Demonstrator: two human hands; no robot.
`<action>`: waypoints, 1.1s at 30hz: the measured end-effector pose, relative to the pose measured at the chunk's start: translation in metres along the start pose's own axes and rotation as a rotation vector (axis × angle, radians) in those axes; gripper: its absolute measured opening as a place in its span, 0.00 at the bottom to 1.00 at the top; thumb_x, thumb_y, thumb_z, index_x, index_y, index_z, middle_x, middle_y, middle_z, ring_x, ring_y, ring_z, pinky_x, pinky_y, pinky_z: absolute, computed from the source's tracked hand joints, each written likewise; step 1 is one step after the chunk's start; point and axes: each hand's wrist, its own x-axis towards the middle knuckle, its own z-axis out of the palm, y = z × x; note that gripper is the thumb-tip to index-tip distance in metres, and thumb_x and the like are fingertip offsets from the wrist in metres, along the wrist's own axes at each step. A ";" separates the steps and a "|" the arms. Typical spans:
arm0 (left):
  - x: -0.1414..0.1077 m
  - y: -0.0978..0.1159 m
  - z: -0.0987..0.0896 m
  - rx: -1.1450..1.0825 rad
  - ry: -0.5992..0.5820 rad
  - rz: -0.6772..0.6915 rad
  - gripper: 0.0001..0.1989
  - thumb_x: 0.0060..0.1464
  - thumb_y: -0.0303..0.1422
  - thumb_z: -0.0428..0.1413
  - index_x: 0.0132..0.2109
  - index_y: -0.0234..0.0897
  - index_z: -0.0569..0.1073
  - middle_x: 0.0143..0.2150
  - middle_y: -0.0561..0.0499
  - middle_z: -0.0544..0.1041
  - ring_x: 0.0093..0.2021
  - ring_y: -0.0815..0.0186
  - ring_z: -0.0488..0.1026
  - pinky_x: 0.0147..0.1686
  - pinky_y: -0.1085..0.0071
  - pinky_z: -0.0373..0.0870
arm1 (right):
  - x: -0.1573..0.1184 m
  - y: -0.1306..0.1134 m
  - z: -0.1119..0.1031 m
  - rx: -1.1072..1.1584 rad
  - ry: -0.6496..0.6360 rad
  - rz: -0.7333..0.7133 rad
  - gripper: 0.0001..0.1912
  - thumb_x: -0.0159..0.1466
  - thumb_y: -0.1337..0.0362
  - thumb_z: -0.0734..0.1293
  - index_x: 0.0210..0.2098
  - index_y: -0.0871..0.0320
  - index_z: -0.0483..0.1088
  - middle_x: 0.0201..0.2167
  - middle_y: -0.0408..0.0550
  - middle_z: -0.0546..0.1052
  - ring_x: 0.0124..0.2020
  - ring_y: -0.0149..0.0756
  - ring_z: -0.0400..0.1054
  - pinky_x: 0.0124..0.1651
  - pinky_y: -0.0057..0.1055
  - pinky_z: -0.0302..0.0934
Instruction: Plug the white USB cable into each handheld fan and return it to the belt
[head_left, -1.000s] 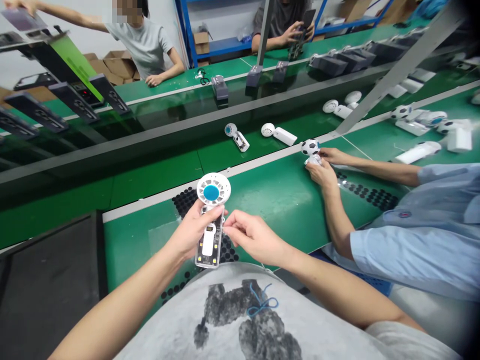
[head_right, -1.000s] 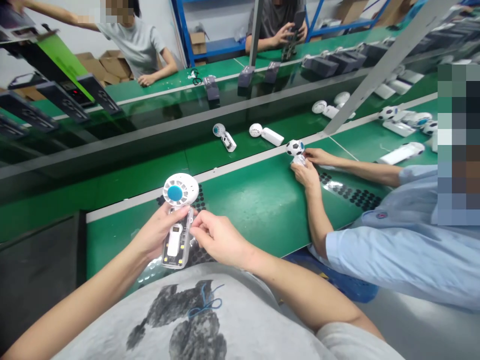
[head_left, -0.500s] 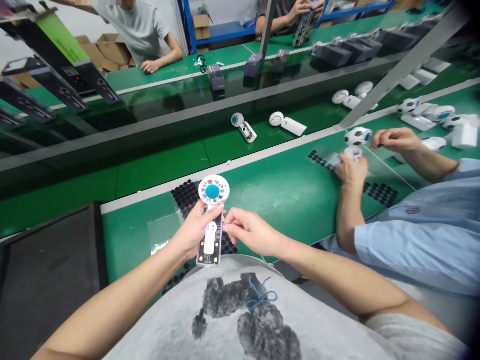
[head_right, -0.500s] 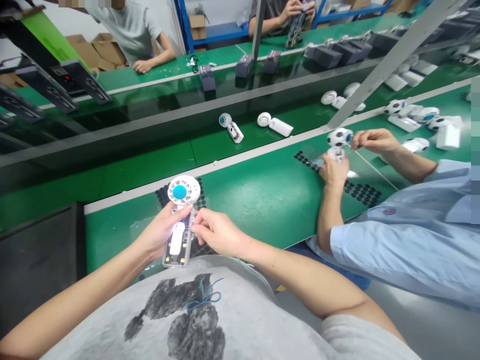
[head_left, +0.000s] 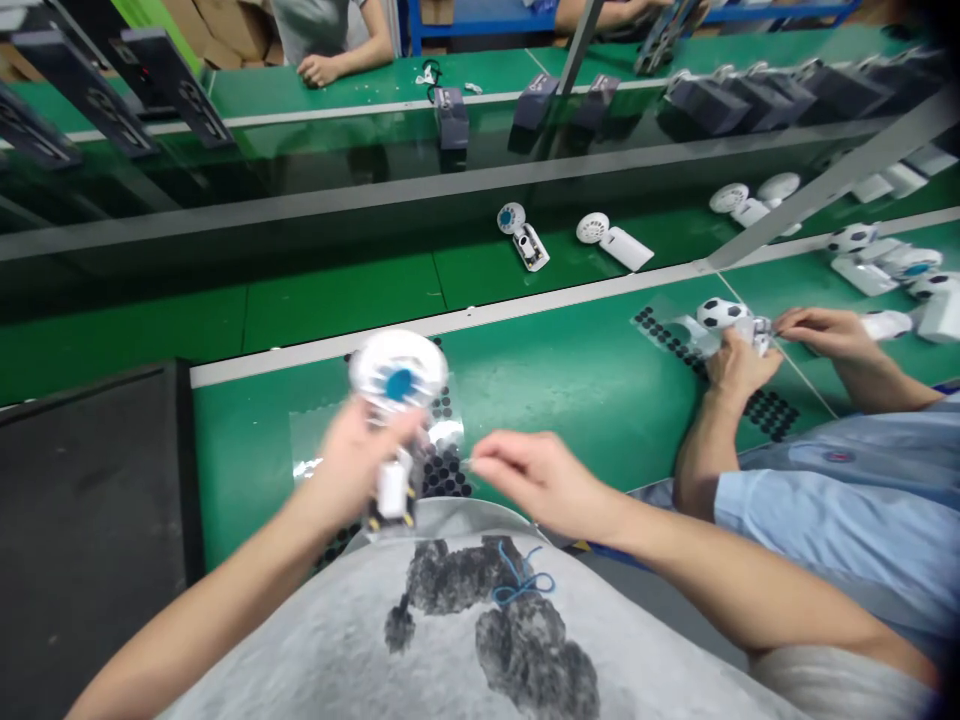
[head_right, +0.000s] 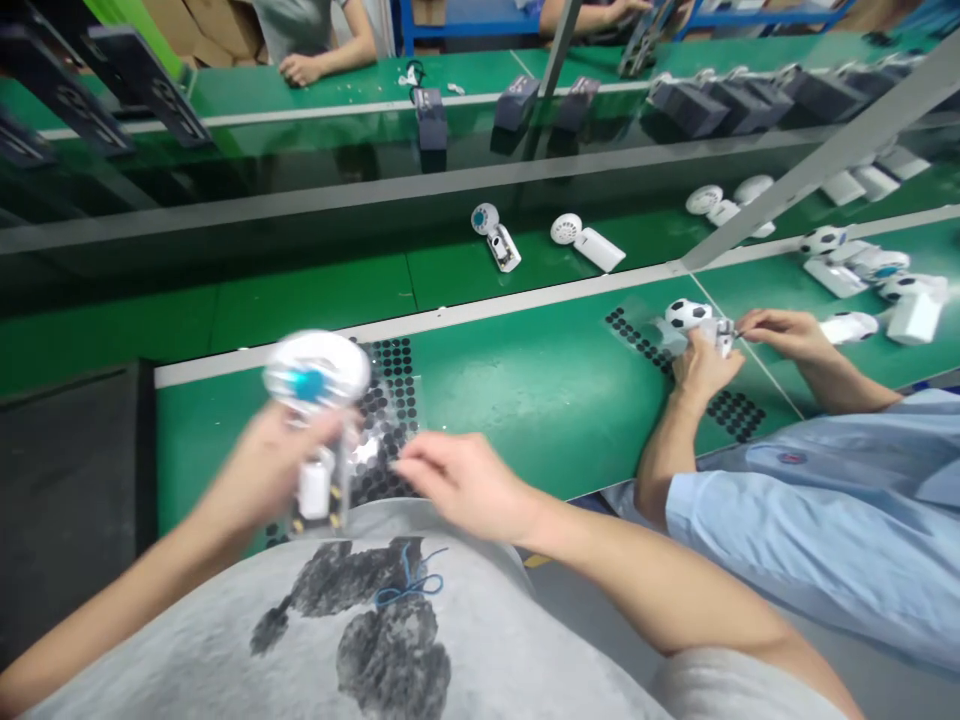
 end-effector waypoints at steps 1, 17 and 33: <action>0.006 0.008 -0.017 -0.029 0.128 0.069 0.07 0.46 0.31 0.59 0.34 0.36 0.70 0.24 0.54 0.74 0.23 0.68 0.70 0.22 0.74 0.68 | -0.003 0.005 -0.008 -0.004 0.085 0.053 0.10 0.62 0.59 0.60 0.29 0.58 0.67 0.20 0.38 0.64 0.21 0.27 0.55 0.26 0.26 0.51; 0.123 -0.113 -0.038 -0.324 0.052 -0.133 0.15 0.45 0.38 0.61 0.34 0.33 0.66 0.26 0.51 0.73 0.22 0.70 0.71 0.23 0.73 0.70 | 0.128 0.102 0.062 -0.364 0.193 0.026 0.07 0.60 0.68 0.65 0.34 0.59 0.76 0.35 0.49 0.73 0.39 0.34 0.67 0.43 0.28 0.58; 0.119 -0.114 -0.037 -0.324 0.091 -0.138 0.19 0.41 0.38 0.63 0.37 0.34 0.65 0.27 0.52 0.73 0.24 0.69 0.72 0.24 0.72 0.70 | 0.154 0.105 0.068 -0.380 0.087 0.145 0.04 0.55 0.66 0.69 0.31 0.59 0.74 0.33 0.49 0.73 0.33 0.36 0.66 0.38 0.30 0.57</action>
